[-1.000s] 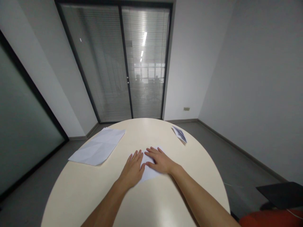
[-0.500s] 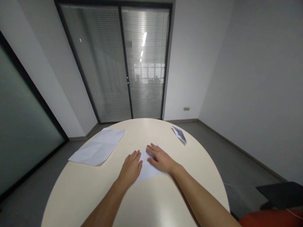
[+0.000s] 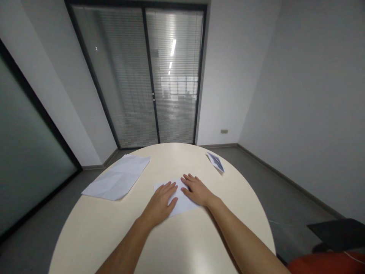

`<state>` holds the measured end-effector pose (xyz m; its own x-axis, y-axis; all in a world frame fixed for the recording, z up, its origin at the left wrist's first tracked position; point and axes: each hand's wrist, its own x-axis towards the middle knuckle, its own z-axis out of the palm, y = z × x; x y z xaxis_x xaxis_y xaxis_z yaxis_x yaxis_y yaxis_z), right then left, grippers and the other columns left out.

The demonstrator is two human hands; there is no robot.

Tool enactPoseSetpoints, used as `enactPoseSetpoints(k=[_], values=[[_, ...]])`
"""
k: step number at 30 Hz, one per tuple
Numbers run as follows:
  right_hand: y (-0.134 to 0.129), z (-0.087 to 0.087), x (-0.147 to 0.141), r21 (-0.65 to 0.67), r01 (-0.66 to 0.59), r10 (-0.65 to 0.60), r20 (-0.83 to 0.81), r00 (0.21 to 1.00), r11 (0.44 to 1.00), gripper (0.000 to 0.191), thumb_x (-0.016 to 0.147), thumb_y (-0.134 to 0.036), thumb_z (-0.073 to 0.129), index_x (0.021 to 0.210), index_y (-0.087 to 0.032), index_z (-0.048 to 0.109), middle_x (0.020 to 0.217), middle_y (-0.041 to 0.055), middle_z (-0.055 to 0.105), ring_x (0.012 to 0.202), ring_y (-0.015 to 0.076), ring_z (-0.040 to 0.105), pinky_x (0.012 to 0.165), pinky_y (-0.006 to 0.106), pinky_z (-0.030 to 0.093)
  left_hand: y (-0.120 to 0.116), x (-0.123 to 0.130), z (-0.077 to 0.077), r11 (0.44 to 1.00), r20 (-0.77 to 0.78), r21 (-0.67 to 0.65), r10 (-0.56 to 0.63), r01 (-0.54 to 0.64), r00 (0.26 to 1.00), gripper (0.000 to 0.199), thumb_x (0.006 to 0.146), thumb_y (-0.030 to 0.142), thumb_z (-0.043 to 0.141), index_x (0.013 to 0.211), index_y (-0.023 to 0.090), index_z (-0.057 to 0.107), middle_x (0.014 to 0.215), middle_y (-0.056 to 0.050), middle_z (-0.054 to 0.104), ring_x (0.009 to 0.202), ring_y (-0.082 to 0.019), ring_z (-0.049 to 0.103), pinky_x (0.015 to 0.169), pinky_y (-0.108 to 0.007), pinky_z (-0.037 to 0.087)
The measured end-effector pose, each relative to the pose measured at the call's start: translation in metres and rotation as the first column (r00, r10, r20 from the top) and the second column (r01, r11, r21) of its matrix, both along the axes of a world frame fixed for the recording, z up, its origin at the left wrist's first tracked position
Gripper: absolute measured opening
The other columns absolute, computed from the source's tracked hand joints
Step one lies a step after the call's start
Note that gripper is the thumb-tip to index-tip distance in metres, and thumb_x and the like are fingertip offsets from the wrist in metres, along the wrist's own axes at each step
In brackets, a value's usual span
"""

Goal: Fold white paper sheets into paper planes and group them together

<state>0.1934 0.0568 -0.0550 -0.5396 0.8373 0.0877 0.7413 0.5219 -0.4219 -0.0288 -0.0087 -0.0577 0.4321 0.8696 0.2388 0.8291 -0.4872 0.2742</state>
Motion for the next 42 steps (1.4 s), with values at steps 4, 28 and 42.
enactPoseSetpoints(k=[4, 28, 42], values=[[0.000, 0.000, -0.001, 0.002, 0.036, -0.036, 0.005, 0.999, 0.999, 0.056, 0.101, -0.042, 0.045, 0.152, -0.019, 0.045, 0.163, 0.0136, 0.034, 0.153, 0.0323, 0.023, 0.123, 0.058, 0.016, -0.006, 0.001, 0.002, 0.985, -0.026, -0.138, -0.112, 0.107, 0.993, 0.056, 0.100, 0.042, 0.047, 0.154, 0.024, 0.041, 0.164, -0.007, 0.031, 0.153, -0.025, 0.025, 0.125, -0.050, 0.024], [0.008, -0.002, 0.005, 0.127, 0.302, -0.304, -0.004, 0.953, 0.945, 0.044, 0.096, -0.026, 0.048, 0.139, -0.022, 0.059, 0.160, 0.0107, 0.040, 0.149, 0.0346, 0.030, 0.118, 0.063, 0.023, -0.007, -0.001, -0.004, 0.998, -0.047, -0.039, 0.054, -0.056, 0.997, 0.061, 0.095, 0.054, 0.055, 0.148, 0.026, 0.049, 0.159, -0.009, 0.043, 0.147, -0.031, 0.039, 0.122, -0.055, 0.028], [0.000, 0.007, -0.002, 0.084, -0.084, 0.091, -0.085, 0.992, 0.993, 0.038, 0.099, -0.030, 0.048, 0.132, -0.025, 0.066, 0.143, 0.0104, 0.060, 0.146, 0.0319, 0.039, 0.119, 0.065, 0.017, 0.003, -0.005, 0.000, 0.974, -0.076, 0.020, 0.228, -0.227, 0.971, 0.046, 0.101, 0.040, 0.048, 0.141, 0.022, 0.059, 0.153, -0.013, 0.050, 0.142, -0.032, 0.046, 0.117, -0.050, 0.036]])
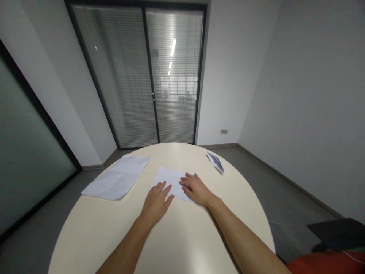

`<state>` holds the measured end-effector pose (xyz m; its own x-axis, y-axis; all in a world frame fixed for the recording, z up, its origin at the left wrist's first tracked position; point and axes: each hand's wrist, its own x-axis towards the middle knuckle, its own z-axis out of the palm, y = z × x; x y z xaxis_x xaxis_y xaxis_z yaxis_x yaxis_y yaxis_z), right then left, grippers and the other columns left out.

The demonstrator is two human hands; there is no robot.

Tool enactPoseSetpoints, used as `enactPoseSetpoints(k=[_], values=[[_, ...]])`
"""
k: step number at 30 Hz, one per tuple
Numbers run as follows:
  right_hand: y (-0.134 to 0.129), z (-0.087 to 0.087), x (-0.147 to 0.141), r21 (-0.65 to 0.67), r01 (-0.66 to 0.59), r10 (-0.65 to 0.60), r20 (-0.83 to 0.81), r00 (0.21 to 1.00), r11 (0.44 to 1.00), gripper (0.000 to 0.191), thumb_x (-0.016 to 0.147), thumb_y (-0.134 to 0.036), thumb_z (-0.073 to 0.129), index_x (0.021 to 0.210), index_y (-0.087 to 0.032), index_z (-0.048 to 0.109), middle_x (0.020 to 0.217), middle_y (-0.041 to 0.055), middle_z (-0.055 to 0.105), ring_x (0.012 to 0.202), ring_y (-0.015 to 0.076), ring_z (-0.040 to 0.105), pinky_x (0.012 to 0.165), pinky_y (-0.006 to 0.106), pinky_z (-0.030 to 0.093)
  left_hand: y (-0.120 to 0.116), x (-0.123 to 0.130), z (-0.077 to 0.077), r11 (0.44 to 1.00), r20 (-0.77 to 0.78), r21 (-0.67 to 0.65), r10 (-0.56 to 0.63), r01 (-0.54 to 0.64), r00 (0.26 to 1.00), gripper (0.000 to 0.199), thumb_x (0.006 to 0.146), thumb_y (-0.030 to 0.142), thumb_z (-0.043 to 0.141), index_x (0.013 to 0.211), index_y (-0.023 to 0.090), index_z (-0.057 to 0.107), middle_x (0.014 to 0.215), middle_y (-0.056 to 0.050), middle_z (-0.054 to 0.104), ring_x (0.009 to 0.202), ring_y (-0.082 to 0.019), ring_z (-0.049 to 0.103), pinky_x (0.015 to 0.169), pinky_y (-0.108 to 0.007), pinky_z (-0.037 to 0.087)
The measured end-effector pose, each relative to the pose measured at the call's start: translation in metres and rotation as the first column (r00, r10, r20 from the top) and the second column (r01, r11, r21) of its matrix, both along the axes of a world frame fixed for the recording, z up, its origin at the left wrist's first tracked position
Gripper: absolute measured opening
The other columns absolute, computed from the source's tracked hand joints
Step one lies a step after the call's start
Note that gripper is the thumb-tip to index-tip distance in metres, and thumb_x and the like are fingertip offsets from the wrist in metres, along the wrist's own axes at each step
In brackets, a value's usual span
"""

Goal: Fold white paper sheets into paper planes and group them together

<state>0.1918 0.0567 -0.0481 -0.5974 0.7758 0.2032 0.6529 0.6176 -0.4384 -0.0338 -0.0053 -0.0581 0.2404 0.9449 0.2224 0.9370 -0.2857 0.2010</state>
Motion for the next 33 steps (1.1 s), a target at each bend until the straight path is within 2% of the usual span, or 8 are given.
enactPoseSetpoints(k=[3, 6, 10, 15, 18, 24, 28, 33], values=[[-0.001, -0.002, -0.002, 0.010, -0.096, 0.096, -0.049, 0.994, 0.995, 0.038, 0.100, -0.031, 0.048, 0.131, -0.024, 0.067, 0.141, 0.0105, 0.062, 0.140, 0.0292, 0.047, 0.118, 0.058, 0.027, -0.001, -0.003, -0.002, 0.997, 0.006, -0.047, -0.061, 0.062, 0.998, 0.046, 0.102, 0.040, 0.046, 0.145, 0.027, 0.056, 0.158, -0.011, 0.043, 0.147, -0.033, 0.039, 0.119, -0.053, 0.032], [-0.002, -0.004, -0.004, 0.016, -0.138, 0.138, -0.073, 0.988, 0.990, 0.038, 0.099, -0.032, 0.050, 0.132, -0.022, 0.067, 0.141, 0.0115, 0.062, 0.139, 0.0286, 0.049, 0.117, 0.052, 0.034, -0.002, -0.005, -0.002, 0.986, 0.021, -0.089, -0.141, 0.142, 0.990, 0.047, 0.102, 0.045, 0.046, 0.147, 0.033, 0.052, 0.161, -0.008, 0.039, 0.150, -0.032, 0.033, 0.120, -0.056, 0.028], [-0.002, -0.006, -0.004, 0.033, -0.098, 0.100, -0.068, 0.993, 0.995, 0.041, 0.097, -0.030, 0.052, 0.136, -0.021, 0.063, 0.143, 0.0120, 0.060, 0.139, 0.0289, 0.049, 0.117, 0.054, 0.033, -0.006, -0.006, 0.000, 0.965, 0.031, -0.124, -0.229, 0.231, 0.973, 0.050, 0.102, 0.051, 0.044, 0.150, 0.040, 0.045, 0.164, -0.004, 0.034, 0.152, -0.032, 0.027, 0.121, -0.058, 0.024], [0.000, -0.008, -0.002, 0.019, -0.048, 0.049, -0.043, 0.998, 0.999, 0.043, 0.097, -0.029, 0.051, 0.138, -0.022, 0.061, 0.146, 0.0121, 0.057, 0.141, 0.0288, 0.046, 0.118, 0.057, 0.030, -0.009, -0.003, 0.003, 0.942, 0.035, -0.140, -0.304, 0.305, 0.952, 0.053, 0.102, 0.053, 0.042, 0.153, 0.040, 0.039, 0.166, -0.001, 0.029, 0.154, -0.030, 0.023, 0.123, -0.054, 0.022], [0.000, -0.007, -0.001, 0.023, -0.039, 0.040, -0.032, 0.999, 0.999, 0.043, 0.097, -0.030, 0.051, 0.138, -0.023, 0.060, 0.147, 0.0124, 0.056, 0.142, 0.0292, 0.045, 0.118, 0.059, 0.028, -0.010, 0.000, 0.001, 0.953, 0.029, -0.135, -0.269, 0.271, 0.963, 0.053, 0.103, 0.050, 0.040, 0.154, 0.037, 0.038, 0.166, -0.002, 0.028, 0.154, -0.028, 0.024, 0.124, -0.053, 0.022], [-0.003, -0.002, -0.001, 0.025, -0.101, 0.102, -0.052, 0.993, 0.995, 0.042, 0.092, -0.031, 0.060, 0.133, -0.027, 0.065, 0.145, 0.0103, 0.059, 0.141, 0.0298, 0.046, 0.118, 0.056, 0.030, -0.006, 0.003, -0.001, 0.982, -0.016, -0.113, -0.154, 0.151, 0.988, 0.054, 0.100, 0.026, 0.035, 0.154, 0.024, 0.042, 0.165, -0.005, 0.031, 0.153, -0.027, 0.026, 0.123, -0.050, 0.026], [-0.005, 0.002, -0.003, 0.060, -0.231, 0.235, -0.074, 0.969, 0.971, 0.031, 0.093, -0.028, 0.059, 0.121, -0.028, 0.074, 0.137, 0.0078, 0.065, 0.136, 0.0250, 0.050, 0.115, 0.043, 0.038, -0.003, 0.002, -0.002, 0.994, -0.044, -0.088, -0.069, 0.065, 0.997, 0.056, 0.097, 0.023, 0.036, 0.153, 0.021, 0.044, 0.163, -0.006, 0.034, 0.152, -0.028, 0.029, 0.122, -0.051, 0.028], [-0.007, 0.007, -0.007, 0.099, -0.282, 0.288, -0.047, 0.957, 0.954, 0.032, 0.097, -0.025, 0.055, 0.121, -0.030, 0.075, 0.134, 0.0067, 0.067, 0.134, 0.0238, 0.052, 0.114, 0.041, 0.039, -0.002, 0.000, -0.002, 0.996, -0.048, -0.073, -0.051, 0.048, 0.998, 0.057, 0.096, 0.025, 0.039, 0.153, 0.022, 0.044, 0.163, -0.007, 0.035, 0.152, -0.031, 0.028, 0.120, -0.052, 0.029]])
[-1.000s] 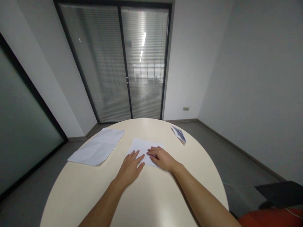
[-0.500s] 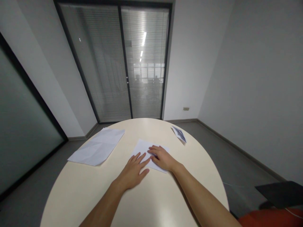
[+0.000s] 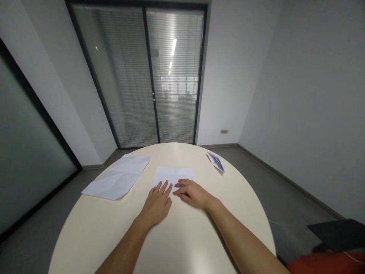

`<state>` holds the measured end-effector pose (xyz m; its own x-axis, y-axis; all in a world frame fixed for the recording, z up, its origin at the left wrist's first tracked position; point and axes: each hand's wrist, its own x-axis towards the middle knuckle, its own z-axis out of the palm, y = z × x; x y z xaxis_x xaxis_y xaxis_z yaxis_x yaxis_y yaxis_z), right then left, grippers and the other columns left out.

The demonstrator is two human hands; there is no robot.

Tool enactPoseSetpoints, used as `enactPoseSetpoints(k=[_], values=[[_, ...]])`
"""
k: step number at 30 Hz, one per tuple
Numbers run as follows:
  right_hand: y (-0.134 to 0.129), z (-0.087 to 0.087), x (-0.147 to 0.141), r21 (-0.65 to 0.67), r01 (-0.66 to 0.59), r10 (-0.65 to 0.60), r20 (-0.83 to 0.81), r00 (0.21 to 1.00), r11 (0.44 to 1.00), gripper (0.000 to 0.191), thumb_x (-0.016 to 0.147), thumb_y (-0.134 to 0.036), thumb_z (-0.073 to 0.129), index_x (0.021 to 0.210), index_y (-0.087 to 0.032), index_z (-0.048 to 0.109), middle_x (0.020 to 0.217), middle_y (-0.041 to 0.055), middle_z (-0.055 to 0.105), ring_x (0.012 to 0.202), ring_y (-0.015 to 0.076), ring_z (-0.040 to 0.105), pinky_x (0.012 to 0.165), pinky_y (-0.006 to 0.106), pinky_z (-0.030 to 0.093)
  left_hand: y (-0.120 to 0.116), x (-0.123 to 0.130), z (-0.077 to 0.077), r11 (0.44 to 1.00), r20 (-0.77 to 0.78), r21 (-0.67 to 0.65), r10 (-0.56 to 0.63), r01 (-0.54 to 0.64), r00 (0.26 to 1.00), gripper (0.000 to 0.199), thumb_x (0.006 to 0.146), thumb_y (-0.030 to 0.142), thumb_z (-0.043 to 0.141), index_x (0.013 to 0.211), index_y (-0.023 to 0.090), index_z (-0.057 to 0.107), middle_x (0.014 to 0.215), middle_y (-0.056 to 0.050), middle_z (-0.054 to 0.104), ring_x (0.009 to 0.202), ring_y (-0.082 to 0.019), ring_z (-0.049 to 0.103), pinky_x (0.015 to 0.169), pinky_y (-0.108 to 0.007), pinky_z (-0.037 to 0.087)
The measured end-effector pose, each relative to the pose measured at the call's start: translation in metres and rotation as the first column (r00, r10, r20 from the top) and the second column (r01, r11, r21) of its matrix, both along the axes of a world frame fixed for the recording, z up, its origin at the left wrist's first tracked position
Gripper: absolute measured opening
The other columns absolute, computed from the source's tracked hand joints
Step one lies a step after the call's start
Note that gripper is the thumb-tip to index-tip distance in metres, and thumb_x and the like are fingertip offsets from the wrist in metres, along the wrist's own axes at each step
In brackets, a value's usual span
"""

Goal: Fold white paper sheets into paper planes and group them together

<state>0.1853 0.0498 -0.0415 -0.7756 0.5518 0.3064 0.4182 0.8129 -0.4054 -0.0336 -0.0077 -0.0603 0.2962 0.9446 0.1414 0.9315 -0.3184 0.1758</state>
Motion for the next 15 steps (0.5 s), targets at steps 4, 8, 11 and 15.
enactPoseSetpoints(k=[4, 8, 11, 15], values=[[0.002, 0.000, 0.001, 0.033, 0.052, -0.053, 0.024, 0.998, 0.998, 0.034, 0.099, -0.022, 0.051, 0.122, -0.031, 0.074, 0.131, 0.0068, 0.068, 0.129, 0.0239, 0.055, 0.112, 0.040, 0.041, -0.002, -0.001, 0.002, 1.000, 0.013, -0.018, -0.025, 0.025, 1.000, 0.057, 0.096, 0.029, 0.044, 0.153, 0.029, 0.044, 0.164, -0.007, 0.033, 0.152, -0.034, 0.028, 0.119, -0.054, 0.029], [0.005, -0.002, 0.005, 0.037, 0.112, -0.113, 0.029, 0.993, 0.993, 0.037, 0.098, -0.018, 0.049, 0.123, -0.031, 0.074, 0.129, 0.0059, 0.069, 0.124, 0.0220, 0.059, 0.107, 0.036, 0.045, -0.003, -0.001, 0.003, 0.998, 0.022, -0.038, -0.042, 0.043, 0.999, 0.055, 0.098, 0.032, 0.044, 0.153, 0.030, 0.044, 0.164, -0.008, 0.034, 0.152, -0.035, 0.026, 0.119, -0.053, 0.029], [0.005, 0.000, 0.008, 0.035, 0.126, -0.127, 0.056, 0.990, 0.991, 0.040, 0.096, -0.016, 0.049, 0.123, -0.032, 0.074, 0.130, 0.0044, 0.069, 0.122, 0.0211, 0.060, 0.105, 0.035, 0.046, -0.003, -0.001, 0.003, 0.998, 0.034, -0.046, -0.044, 0.046, 0.998, 0.054, 0.098, 0.033, 0.044, 0.153, 0.031, 0.044, 0.164, -0.008, 0.033, 0.153, -0.035, 0.025, 0.119, -0.054, 0.028], [0.005, 0.002, 0.010, 0.049, 0.123, -0.127, 0.098, 0.987, 0.991, 0.043, 0.091, -0.013, 0.051, 0.119, -0.033, 0.076, 0.129, 0.0038, 0.069, 0.120, 0.0215, 0.062, 0.104, 0.034, 0.047, -0.003, -0.003, 0.002, 0.998, 0.050, -0.040, -0.054, 0.056, 0.997, 0.053, 0.099, 0.035, 0.046, 0.151, 0.032, 0.046, 0.164, -0.007, 0.033, 0.153, -0.035, 0.024, 0.120, -0.054, 0.028]])
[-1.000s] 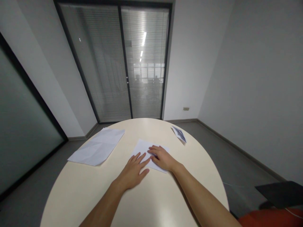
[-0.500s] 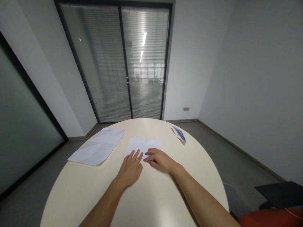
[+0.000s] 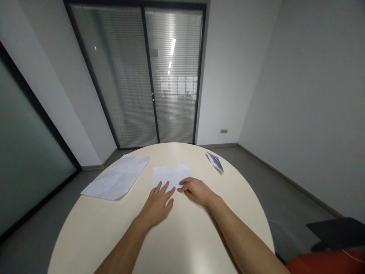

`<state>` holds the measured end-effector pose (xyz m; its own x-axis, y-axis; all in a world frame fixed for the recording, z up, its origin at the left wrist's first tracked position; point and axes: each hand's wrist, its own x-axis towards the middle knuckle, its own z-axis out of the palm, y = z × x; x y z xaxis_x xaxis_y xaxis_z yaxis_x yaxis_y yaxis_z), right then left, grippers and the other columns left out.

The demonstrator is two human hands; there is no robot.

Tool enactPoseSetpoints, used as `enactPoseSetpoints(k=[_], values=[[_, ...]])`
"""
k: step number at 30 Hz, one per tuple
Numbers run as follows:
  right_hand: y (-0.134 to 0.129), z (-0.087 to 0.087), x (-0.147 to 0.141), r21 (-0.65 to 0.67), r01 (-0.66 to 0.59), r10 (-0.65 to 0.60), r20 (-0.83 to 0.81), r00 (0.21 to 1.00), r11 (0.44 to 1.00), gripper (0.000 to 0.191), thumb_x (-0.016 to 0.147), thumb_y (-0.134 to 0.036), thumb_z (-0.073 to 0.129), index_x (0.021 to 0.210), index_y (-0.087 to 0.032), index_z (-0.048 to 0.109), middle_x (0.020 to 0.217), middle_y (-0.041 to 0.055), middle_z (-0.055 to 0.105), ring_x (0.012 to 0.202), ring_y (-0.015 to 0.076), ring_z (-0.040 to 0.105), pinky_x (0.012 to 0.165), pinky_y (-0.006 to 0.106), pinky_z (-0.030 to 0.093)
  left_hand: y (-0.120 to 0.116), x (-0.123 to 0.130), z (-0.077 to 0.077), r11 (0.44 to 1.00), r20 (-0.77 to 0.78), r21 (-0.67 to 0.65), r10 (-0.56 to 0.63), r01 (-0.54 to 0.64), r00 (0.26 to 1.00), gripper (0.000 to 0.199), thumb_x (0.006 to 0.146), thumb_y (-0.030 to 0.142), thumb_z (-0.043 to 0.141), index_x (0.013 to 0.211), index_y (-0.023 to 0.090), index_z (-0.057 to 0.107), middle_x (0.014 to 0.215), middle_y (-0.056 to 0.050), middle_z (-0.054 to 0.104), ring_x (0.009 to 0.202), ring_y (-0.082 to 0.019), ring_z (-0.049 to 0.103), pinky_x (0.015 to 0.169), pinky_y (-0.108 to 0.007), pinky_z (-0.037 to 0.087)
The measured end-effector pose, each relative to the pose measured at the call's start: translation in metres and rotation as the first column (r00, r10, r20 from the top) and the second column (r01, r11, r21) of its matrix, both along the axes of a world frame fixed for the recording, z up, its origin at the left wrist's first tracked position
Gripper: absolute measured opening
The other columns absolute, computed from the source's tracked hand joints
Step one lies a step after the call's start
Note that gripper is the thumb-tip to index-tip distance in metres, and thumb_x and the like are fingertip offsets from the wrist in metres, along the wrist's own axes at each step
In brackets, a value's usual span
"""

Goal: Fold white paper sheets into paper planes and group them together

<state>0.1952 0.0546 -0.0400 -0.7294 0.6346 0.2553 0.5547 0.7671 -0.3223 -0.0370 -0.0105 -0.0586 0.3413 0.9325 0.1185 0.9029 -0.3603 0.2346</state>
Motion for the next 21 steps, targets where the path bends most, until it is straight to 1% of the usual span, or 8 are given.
enactPoseSetpoints(k=[3, 5, 10, 12, 16, 21], values=[[0.001, 0.000, 0.002, 0.001, 0.018, -0.018, -0.005, 1.000, 1.000, 0.044, 0.087, -0.011, 0.050, 0.117, -0.031, 0.077, 0.129, 0.0038, 0.070, 0.121, 0.0214, 0.062, 0.104, 0.034, 0.047, 0.000, -0.001, 0.000, 1.000, -0.008, 0.011, 0.005, -0.005, 1.000, 0.052, 0.099, 0.037, 0.047, 0.151, 0.033, 0.047, 0.164, -0.006, 0.034, 0.152, -0.035, 0.025, 0.119, -0.054, 0.030], [0.001, 0.000, 0.004, -0.004, 0.025, -0.025, -0.017, 1.000, 1.000, 0.043, 0.086, -0.011, 0.051, 0.115, -0.029, 0.078, 0.130, 0.0045, 0.070, 0.120, 0.0217, 0.063, 0.105, 0.034, 0.047, 0.000, -0.001, 0.000, 1.000, -0.022, 0.020, 0.022, -0.022, 0.999, 0.051, 0.101, 0.037, 0.043, 0.151, 0.032, 0.047, 0.163, -0.006, 0.035, 0.152, -0.035, 0.026, 0.120, -0.053, 0.030], [0.003, 0.002, 0.010, 0.000, 0.020, -0.020, -0.042, 0.999, 1.000, 0.035, 0.083, -0.013, 0.056, 0.103, -0.024, 0.082, 0.127, 0.0079, 0.071, 0.117, 0.0237, 0.065, 0.104, 0.035, 0.048, 0.001, -0.001, -0.002, 0.993, -0.063, 0.025, 0.115, -0.114, 0.991, 0.051, 0.103, 0.034, 0.034, 0.153, 0.024, 0.045, 0.163, -0.006, 0.035, 0.152, -0.031, 0.029, 0.121, -0.051, 0.029], [0.004, 0.001, 0.013, -0.003, 0.032, -0.032, -0.052, 0.998, 0.999, 0.035, 0.082, -0.013, 0.056, 0.102, -0.025, 0.082, 0.126, 0.0079, 0.072, 0.116, 0.0239, 0.065, 0.103, 0.035, 0.049, 0.003, -0.002, -0.003, 0.987, -0.070, 0.023, 0.161, -0.160, 0.984, 0.052, 0.103, 0.034, 0.034, 0.153, 0.022, 0.044, 0.163, -0.007, 0.034, 0.151, -0.030, 0.030, 0.121, -0.051, 0.029], [0.007, -0.002, 0.017, -0.029, 0.072, -0.074, -0.069, 0.995, 0.997, 0.035, 0.080, -0.013, 0.057, 0.101, -0.026, 0.082, 0.125, 0.0065, 0.072, 0.116, 0.0239, 0.066, 0.099, 0.035, 0.050, 0.006, -0.007, -0.005, 0.969, -0.076, 0.035, 0.246, -0.244, 0.966, 0.051, 0.102, 0.034, 0.037, 0.150, 0.021, 0.047, 0.161, -0.007, 0.037, 0.150, -0.030, 0.032, 0.121, -0.055, 0.027], [0.011, -0.003, 0.028, -0.084, 0.141, -0.148, -0.081, 0.986, 0.986, 0.031, 0.076, -0.014, 0.061, 0.093, -0.027, 0.083, 0.125, 0.0051, 0.072, 0.110, 0.0241, 0.068, 0.091, 0.033, 0.053, 0.008, -0.013, -0.007, 0.958, -0.044, 0.040, 0.287, -0.285, 0.957, 0.050, 0.101, 0.032, 0.039, 0.148, 0.021, 0.050, 0.160, -0.008, 0.041, 0.149, -0.029, 0.035, 0.121, -0.057, 0.026]])
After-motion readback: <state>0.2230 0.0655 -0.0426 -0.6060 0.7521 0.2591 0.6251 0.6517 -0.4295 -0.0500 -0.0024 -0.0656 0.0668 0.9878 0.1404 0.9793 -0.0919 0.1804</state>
